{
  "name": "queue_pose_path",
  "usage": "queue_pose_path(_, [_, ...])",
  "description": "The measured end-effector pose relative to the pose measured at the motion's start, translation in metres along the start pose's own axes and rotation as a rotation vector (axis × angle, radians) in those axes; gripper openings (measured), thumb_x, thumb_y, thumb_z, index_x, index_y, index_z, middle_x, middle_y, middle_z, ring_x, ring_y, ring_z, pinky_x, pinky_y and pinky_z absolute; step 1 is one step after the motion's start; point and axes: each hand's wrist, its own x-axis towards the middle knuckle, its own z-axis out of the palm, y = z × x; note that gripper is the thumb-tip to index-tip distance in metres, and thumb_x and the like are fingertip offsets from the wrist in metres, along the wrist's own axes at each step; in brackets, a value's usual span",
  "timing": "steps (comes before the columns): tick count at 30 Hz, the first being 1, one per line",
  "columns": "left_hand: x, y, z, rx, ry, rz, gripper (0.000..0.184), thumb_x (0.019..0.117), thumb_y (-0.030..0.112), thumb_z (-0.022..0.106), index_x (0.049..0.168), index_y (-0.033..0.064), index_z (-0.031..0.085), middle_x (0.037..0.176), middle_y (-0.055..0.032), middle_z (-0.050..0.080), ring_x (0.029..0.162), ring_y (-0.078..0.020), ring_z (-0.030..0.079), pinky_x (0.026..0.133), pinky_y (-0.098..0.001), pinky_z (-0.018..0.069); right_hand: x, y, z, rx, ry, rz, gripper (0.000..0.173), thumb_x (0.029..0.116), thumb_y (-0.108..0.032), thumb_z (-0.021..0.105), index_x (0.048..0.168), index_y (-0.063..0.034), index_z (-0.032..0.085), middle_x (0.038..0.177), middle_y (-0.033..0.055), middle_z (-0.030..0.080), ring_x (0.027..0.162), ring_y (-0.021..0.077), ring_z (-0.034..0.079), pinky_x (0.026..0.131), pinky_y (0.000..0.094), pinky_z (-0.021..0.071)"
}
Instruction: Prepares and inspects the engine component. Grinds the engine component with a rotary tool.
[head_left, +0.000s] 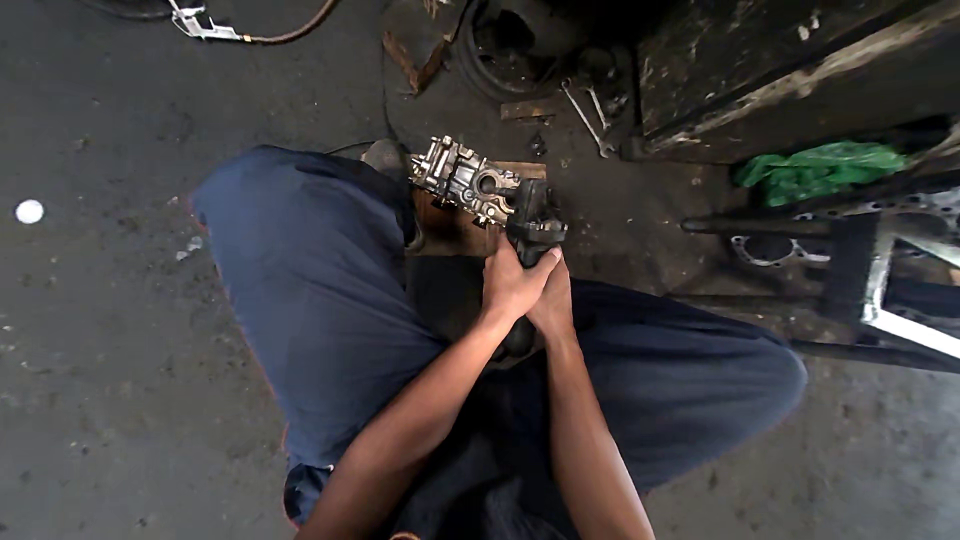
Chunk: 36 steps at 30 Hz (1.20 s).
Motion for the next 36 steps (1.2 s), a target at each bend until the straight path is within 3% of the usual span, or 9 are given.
queue_pose_path(10, [0.018, -0.005, 0.001, 0.026, 0.028, -0.016, 0.074, 0.0912, 0.051, 0.075, 0.145, 0.0079, 0.048, 0.117, -0.0168, 0.07, 0.11, -0.0302, 0.068, 0.093, -0.0556, 0.0559, 0.017, 0.004, 0.012, 0.053, -0.043, 0.048, 0.059, 0.0909, -0.022, 0.075, 0.141, -0.0037, 0.049, 0.117, 0.0165, 0.069, 0.11, 0.0256, 0.068, 0.098, 0.0486, 0.0542])
queue_pose_path(18, [0.003, 0.004, 0.0, -0.024, -0.027, -0.009, 0.073, 0.0905, 0.05, 0.076, 0.144, 0.0091, 0.049, 0.111, -0.0142, 0.072, 0.106, -0.0265, 0.07, 0.092, -0.0518, 0.058, 0.003, -0.004, -0.005, 0.005, 0.007, -0.03, 0.063, 0.091, -0.026, 0.074, 0.141, 0.0015, 0.048, 0.112, 0.0144, 0.071, 0.104, 0.0192, 0.07, 0.095, 0.0415, 0.0565])
queue_pose_path(22, [0.009, 0.001, 0.0, -0.001, -0.007, -0.026, 0.072, 0.0913, 0.051, 0.075, 0.143, 0.009, 0.049, 0.111, -0.015, 0.071, 0.105, -0.0282, 0.07, 0.091, -0.0536, 0.0575, 0.008, -0.001, 0.001, 0.042, -0.025, 0.016, 0.06, 0.0915, -0.026, 0.073, 0.14, -0.002, 0.049, 0.112, 0.0134, 0.07, 0.104, 0.0192, 0.069, 0.095, 0.0423, 0.0562])
queue_pose_path(30, [0.004, 0.004, -0.001, -0.041, -0.025, 0.002, 0.07, 0.0912, 0.047, 0.076, 0.144, 0.0083, 0.05, 0.113, -0.0139, 0.072, 0.107, -0.0254, 0.07, 0.094, -0.0506, 0.057, 0.002, -0.009, -0.006, -0.041, 0.013, -0.023, 0.06, 0.0922, -0.026, 0.073, 0.14, 0.0019, 0.048, 0.109, 0.0145, 0.071, 0.102, 0.0205, 0.071, 0.093, 0.0428, 0.0571])
queue_pose_path(36, [0.006, 0.002, 0.001, -0.035, 0.006, -0.03, 0.069, 0.0901, 0.05, 0.076, 0.14, 0.0089, 0.052, 0.108, -0.0134, 0.072, 0.104, -0.0256, 0.07, 0.091, -0.0514, 0.058, 0.006, -0.007, -0.003, -0.03, -0.028, -0.001, 0.06, 0.0931, -0.025, 0.072, 0.141, 0.0012, 0.048, 0.113, 0.0143, 0.071, 0.105, 0.0196, 0.07, 0.096, 0.0415, 0.0559])
